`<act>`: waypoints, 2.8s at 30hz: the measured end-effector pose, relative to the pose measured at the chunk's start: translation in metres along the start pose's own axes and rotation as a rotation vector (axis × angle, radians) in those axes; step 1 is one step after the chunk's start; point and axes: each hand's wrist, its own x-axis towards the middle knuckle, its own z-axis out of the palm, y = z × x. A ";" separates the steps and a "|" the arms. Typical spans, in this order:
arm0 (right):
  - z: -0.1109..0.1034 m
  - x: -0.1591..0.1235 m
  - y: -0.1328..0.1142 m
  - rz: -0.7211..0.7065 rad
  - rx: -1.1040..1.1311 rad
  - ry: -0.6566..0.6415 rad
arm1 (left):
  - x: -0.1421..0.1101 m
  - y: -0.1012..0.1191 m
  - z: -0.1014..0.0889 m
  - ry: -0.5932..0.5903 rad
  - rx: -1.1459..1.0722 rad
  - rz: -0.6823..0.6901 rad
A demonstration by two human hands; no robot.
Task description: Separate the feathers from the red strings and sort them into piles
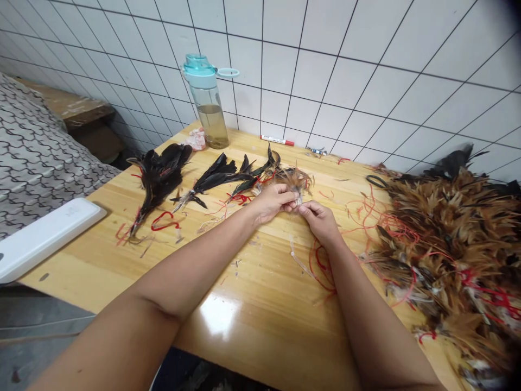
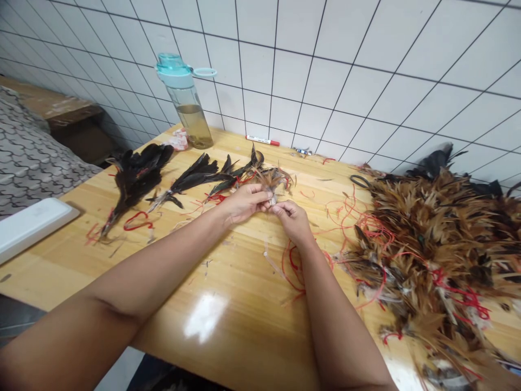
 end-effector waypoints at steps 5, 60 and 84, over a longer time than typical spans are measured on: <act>0.002 0.001 0.003 -0.002 -0.008 0.047 | 0.000 -0.001 0.001 -0.006 0.068 0.011; 0.001 0.001 0.006 0.017 0.099 -0.063 | 0.004 -0.011 -0.002 -0.080 0.253 0.131; 0.001 -0.003 -0.007 -0.008 0.107 -0.134 | 0.004 -0.008 -0.006 -0.106 0.218 0.116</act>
